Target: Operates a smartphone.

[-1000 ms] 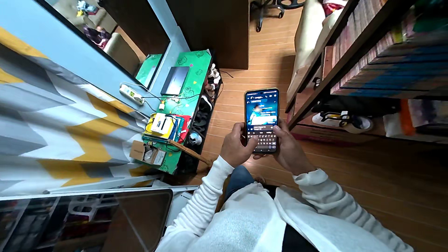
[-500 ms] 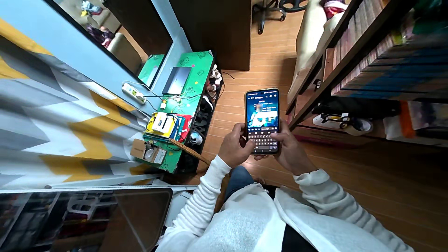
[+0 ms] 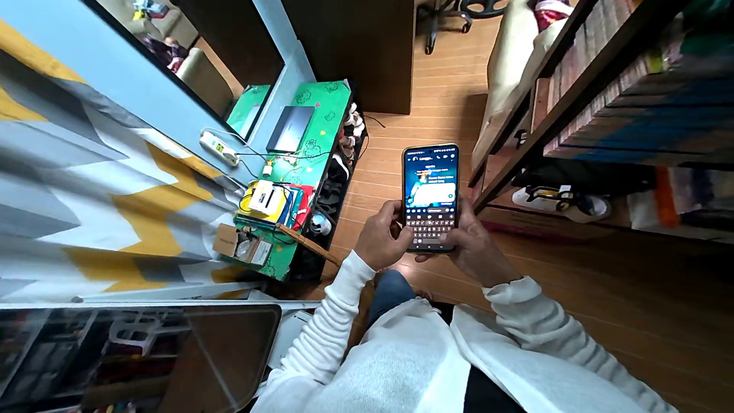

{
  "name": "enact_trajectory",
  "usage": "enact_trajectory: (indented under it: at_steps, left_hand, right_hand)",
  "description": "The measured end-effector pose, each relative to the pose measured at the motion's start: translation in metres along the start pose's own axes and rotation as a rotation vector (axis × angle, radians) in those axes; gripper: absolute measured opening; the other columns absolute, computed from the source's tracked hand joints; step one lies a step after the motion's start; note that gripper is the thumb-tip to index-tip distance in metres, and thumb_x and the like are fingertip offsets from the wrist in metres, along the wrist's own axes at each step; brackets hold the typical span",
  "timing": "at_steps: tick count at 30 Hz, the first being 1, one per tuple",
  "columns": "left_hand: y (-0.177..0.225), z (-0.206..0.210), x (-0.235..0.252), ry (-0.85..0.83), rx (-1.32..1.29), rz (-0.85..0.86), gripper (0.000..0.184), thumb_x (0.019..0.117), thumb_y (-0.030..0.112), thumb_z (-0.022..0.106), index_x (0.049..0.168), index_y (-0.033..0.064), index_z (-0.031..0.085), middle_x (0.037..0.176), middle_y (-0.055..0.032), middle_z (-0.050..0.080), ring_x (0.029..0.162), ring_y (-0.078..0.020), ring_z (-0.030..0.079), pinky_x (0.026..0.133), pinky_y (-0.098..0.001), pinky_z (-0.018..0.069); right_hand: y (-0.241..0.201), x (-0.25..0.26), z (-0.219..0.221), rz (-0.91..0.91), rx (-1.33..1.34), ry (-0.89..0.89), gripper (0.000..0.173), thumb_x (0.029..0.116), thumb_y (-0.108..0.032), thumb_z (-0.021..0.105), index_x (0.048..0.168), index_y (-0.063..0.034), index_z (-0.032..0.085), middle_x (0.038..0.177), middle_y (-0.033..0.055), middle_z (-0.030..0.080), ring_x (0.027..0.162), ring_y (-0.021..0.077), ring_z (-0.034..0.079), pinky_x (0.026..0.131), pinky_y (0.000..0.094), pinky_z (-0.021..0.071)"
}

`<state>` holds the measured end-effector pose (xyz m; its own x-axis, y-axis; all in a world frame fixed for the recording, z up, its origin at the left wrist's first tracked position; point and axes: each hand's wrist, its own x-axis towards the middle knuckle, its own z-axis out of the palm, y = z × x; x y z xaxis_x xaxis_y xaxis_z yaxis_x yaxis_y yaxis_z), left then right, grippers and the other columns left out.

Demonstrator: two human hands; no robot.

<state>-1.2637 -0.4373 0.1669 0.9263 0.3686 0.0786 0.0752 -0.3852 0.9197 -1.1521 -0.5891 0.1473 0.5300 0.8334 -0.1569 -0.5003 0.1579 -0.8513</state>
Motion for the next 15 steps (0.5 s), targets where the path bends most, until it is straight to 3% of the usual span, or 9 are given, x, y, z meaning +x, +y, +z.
enact_trajectory:
  at_steps: [7,15]
  left_hand:
    - [0.0009,0.0011,0.0032,-0.016,-0.020,0.016,0.039,0.0881,0.003,0.058,0.124,-0.0106,0.055,0.100,-0.0148,0.070,0.076,-0.0106,0.067,0.071,-0.0281,0.0573]
    - [0.0024,-0.0006,0.0068,-0.043,-0.011,0.033,0.039,0.0885,0.003,0.059,0.125,-0.0109,0.056,0.099,-0.0146,0.071,0.074,-0.0096,0.066,0.070,-0.0271,0.0567]
  right_hand:
    - [-0.0015,-0.0011,-0.0031,-0.007,0.013,0.006,0.074,0.0846,0.009,0.037,0.150,-0.0216,0.024,0.118,0.0081,0.067,0.088,0.0253,0.075,0.063,0.0421,0.0657]
    - [-0.0021,-0.0005,-0.0041,-0.026,0.047,0.008,0.052,0.0981,-0.003,0.032,0.146,-0.0227,0.028,0.112,0.0081,0.069,0.083,0.0246,0.075,0.059,0.0390,0.0649]
